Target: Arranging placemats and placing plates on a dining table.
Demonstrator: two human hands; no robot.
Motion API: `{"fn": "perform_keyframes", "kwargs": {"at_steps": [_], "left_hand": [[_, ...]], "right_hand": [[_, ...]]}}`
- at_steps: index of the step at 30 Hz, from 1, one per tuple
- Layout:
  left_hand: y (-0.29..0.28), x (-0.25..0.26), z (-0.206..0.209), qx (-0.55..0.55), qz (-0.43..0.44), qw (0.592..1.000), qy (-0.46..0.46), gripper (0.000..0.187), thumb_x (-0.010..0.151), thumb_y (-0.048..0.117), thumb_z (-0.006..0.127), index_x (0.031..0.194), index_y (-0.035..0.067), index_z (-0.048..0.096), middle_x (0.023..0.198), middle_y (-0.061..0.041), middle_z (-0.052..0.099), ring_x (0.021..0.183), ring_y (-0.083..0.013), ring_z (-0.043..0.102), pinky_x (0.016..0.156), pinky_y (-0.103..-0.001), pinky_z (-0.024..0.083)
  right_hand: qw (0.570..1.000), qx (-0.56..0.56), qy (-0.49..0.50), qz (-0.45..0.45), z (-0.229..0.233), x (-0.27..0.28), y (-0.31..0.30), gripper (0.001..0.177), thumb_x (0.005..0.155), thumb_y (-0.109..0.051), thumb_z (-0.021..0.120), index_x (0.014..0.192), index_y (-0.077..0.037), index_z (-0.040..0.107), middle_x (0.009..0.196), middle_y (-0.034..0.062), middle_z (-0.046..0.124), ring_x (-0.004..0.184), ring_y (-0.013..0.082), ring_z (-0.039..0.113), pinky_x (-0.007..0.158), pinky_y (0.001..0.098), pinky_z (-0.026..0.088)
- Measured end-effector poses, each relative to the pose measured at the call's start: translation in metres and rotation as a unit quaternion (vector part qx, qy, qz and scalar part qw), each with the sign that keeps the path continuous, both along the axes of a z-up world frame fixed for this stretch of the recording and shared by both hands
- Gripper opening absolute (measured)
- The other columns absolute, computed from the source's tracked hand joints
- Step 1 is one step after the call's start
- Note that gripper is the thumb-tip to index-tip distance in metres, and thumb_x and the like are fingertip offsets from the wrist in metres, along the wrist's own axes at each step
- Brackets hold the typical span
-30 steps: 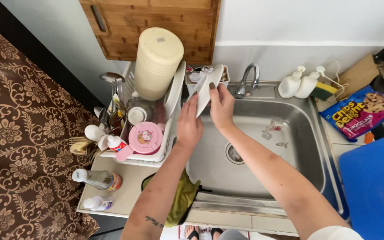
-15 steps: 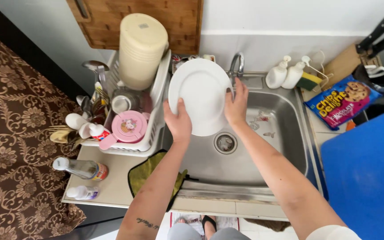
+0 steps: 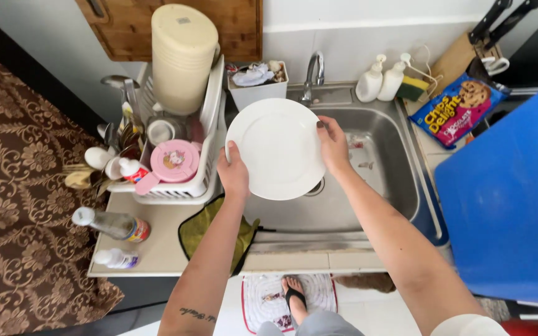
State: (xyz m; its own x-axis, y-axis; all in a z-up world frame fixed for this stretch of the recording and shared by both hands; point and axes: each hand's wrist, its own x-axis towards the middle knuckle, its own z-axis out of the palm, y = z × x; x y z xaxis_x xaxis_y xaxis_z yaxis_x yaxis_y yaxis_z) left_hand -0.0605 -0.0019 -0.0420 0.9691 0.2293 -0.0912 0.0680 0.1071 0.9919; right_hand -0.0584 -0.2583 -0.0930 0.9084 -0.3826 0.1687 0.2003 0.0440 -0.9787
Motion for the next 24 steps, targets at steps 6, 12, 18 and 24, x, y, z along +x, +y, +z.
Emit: {"fn": "perform_keyframes", "kwargs": {"at_steps": [6,12,18,24], "left_hand": [[0.043,-0.032,-0.023,-0.005,-0.007,0.998,0.055,0.079,0.098,0.054,0.055,0.147,-0.007,0.045,0.145,-0.018,0.058,0.129,-0.0261,0.058,0.107,-0.034,0.045],[0.086,-0.090,-0.020,-0.071,-0.036,0.990,0.112,0.079,0.098,0.051,0.057,0.153,-0.001,0.035,0.145,-0.016,0.055,0.130,-0.0258,0.056,0.107,-0.037,0.046],[0.117,-0.149,-0.015,-0.090,-0.056,0.991,0.085,0.068,0.098,0.045,0.055,0.148,-0.001,0.050,0.139,-0.015,0.064,0.121,-0.0247,0.062,0.101,-0.036,0.049],[0.135,-0.195,-0.011,-0.115,-0.039,0.988,0.093,0.061,0.099,0.043,0.056,0.142,-0.001,0.052,0.133,-0.015,0.065,0.117,-0.0249,0.063,0.098,-0.037,0.052]], "right_hand": [[0.999,0.030,0.041,0.015,0.031,-0.067,0.052,0.038,0.105,-0.018,0.052,0.143,-0.011,0.057,0.126,0.0054,0.068,0.111,0.0121,0.062,0.097,0.0262,0.049],[0.999,0.019,0.048,-0.008,0.019,-0.129,0.090,0.038,0.108,-0.016,0.048,0.144,-0.008,0.058,0.133,0.0079,0.067,0.118,0.0143,0.061,0.103,0.0268,0.046],[0.999,0.014,0.040,-0.013,0.014,-0.188,0.119,0.038,0.107,-0.016,0.049,0.142,-0.005,0.059,0.134,0.0085,0.065,0.120,0.0148,0.059,0.106,0.0282,0.045],[0.997,0.071,0.034,0.002,-0.008,-0.214,0.129,0.032,0.108,-0.017,0.054,0.133,-0.001,0.064,0.121,0.0087,0.071,0.109,0.0147,0.063,0.098,0.0291,0.050]]}}
